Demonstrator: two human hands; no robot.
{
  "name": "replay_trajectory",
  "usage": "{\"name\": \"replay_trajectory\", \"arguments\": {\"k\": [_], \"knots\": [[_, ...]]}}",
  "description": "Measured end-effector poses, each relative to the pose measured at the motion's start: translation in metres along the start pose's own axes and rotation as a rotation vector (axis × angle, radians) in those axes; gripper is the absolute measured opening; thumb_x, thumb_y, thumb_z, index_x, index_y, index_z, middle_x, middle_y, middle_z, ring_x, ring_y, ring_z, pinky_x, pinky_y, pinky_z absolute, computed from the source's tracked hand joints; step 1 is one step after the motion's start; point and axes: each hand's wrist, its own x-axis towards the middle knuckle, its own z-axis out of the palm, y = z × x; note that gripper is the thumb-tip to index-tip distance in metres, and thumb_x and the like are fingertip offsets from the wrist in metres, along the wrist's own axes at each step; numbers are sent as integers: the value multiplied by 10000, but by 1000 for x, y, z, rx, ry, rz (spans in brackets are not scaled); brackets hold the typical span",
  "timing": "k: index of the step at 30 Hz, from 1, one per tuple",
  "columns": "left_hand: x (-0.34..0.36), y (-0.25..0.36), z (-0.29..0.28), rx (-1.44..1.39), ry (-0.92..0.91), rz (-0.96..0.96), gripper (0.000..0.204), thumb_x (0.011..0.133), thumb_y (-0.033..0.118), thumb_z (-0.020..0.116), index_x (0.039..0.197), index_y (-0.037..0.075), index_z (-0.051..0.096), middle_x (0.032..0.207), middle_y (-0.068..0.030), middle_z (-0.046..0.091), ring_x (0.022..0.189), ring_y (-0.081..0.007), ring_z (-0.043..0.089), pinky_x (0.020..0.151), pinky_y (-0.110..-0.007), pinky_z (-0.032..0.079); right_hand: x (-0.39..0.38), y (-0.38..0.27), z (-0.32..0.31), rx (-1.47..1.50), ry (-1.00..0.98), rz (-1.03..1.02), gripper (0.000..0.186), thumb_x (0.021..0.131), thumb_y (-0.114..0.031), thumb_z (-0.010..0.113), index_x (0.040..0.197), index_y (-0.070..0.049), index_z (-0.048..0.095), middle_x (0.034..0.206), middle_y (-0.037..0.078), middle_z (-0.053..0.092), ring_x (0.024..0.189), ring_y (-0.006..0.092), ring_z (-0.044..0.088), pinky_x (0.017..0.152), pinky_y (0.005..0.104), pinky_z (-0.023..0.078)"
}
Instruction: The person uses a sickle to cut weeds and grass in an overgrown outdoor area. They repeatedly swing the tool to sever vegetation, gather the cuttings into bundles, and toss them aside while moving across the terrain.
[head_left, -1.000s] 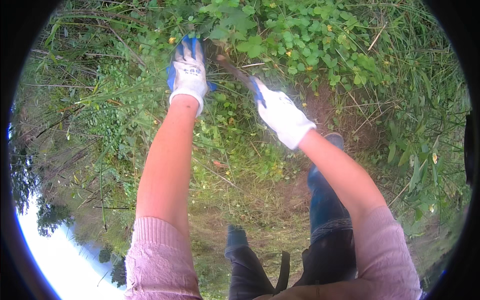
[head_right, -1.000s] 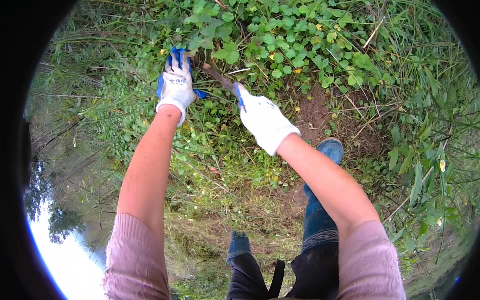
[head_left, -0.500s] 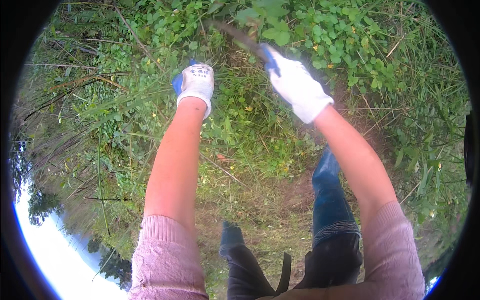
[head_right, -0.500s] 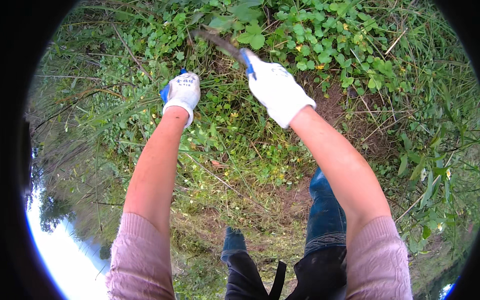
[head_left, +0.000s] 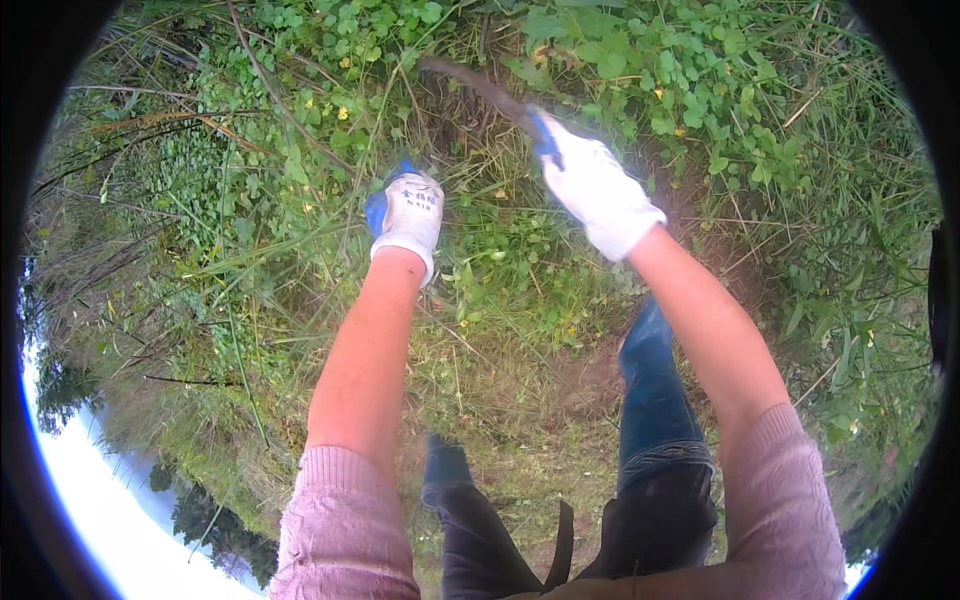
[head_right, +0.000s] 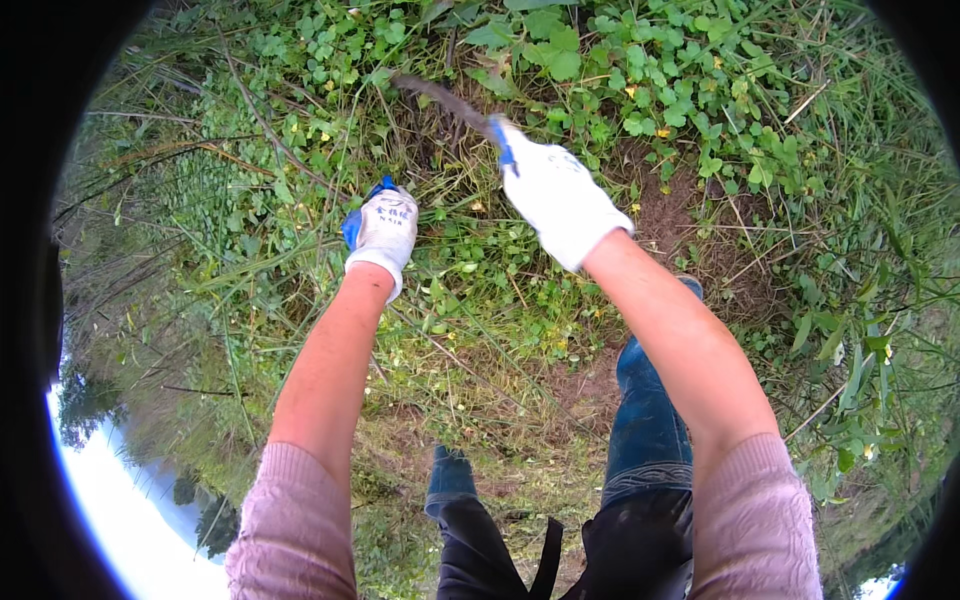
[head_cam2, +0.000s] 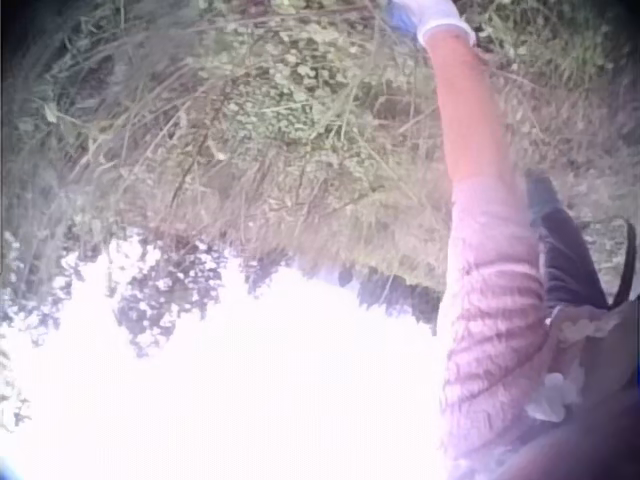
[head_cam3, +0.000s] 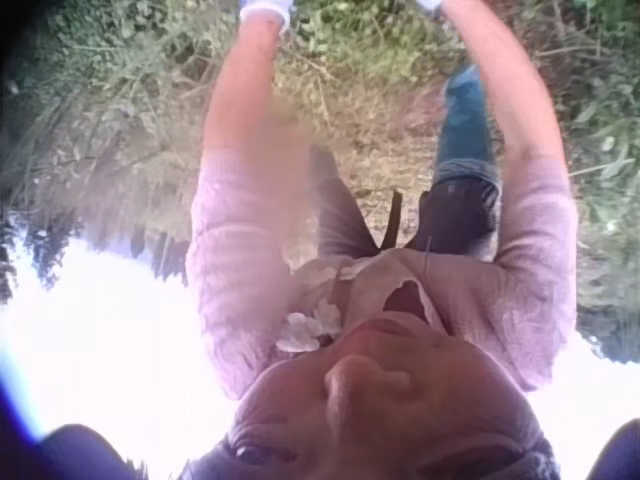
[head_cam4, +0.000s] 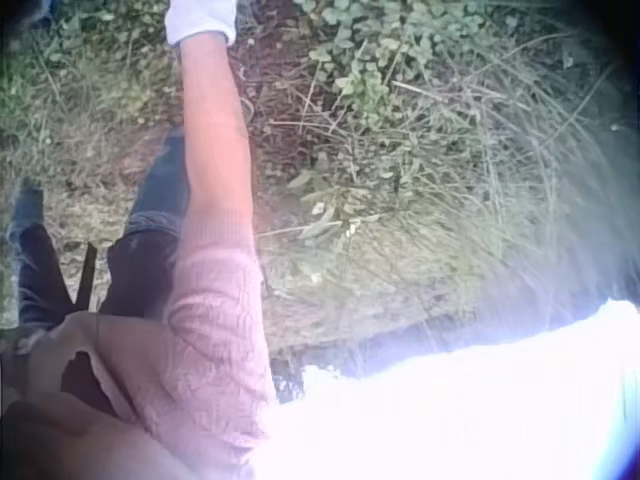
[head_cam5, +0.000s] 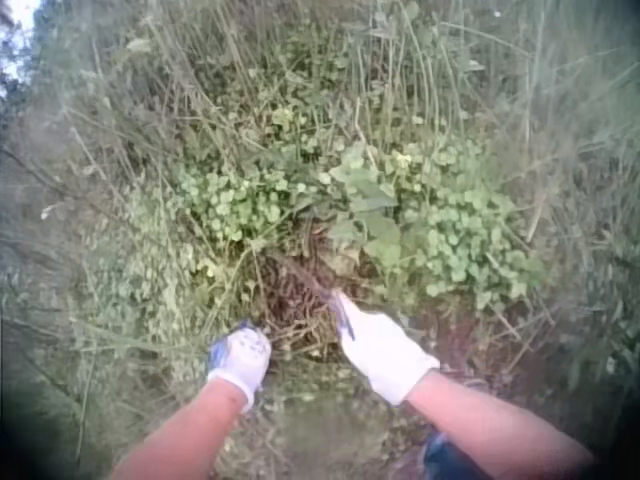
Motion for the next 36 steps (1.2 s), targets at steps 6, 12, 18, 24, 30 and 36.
{"name": "replay_trajectory", "arguments": {"k": [6,12,18,24,30,36], "knots": [[-33,8,30,29,-193,152,296,743,60,466,1020,-28,523,824,-134,598,732,-224,602,580,-308,493,-181,53,-2,-182,-349,245,571,804,-100,458,1318,-156,214,721,212,578,672,368,575,629,440,460],[-53,9,54,-71,-122,14,251,763,55,457,993,0,541,804,-115,601,691,-208,612,544,-303,494,-118,12,-14,104,64,137,473,819,-113,451,1277,-157,339,747,242,562,628,354,581,601,410,450],[-62,6,97,-33,-69,11,252,780,69,442,1002,-5,535,785,-110,591,688,-204,598,587,-307,485,-53,-6,48,-70,-171,13,412,832,-161,403,1230,-88,326,681,224,549,620,356,550,595,438,440],[-119,29,219,123,-98,10,403,730,99,462,1122,1,452,907,-65,515,859,-192,499,693,-307,404,-212,26,-33,-172,-520,354,582,785,-113,460,1314,-191,229,764,217,573,688,368,563,642,432,455],[-138,10,105,-198,-254,21,629,701,106,507,1272,-18,275,1192,-223,409,983,-288,469,806,-361,403,-178,1,-23,156,-8,233,509,787,-54,468,1274,-133,345,779,184,588,634,266,584,622,324,447],[-144,-8,-17,-760,9,83,808,626,289,718,1275,55,297,1226,-196,383,1066,-307,437,908,-370,368,-170,45,-34,8,213,206,532,765,-32,458,1274,-129,343,769,208,580,599,304,569,590,338,458]]}}
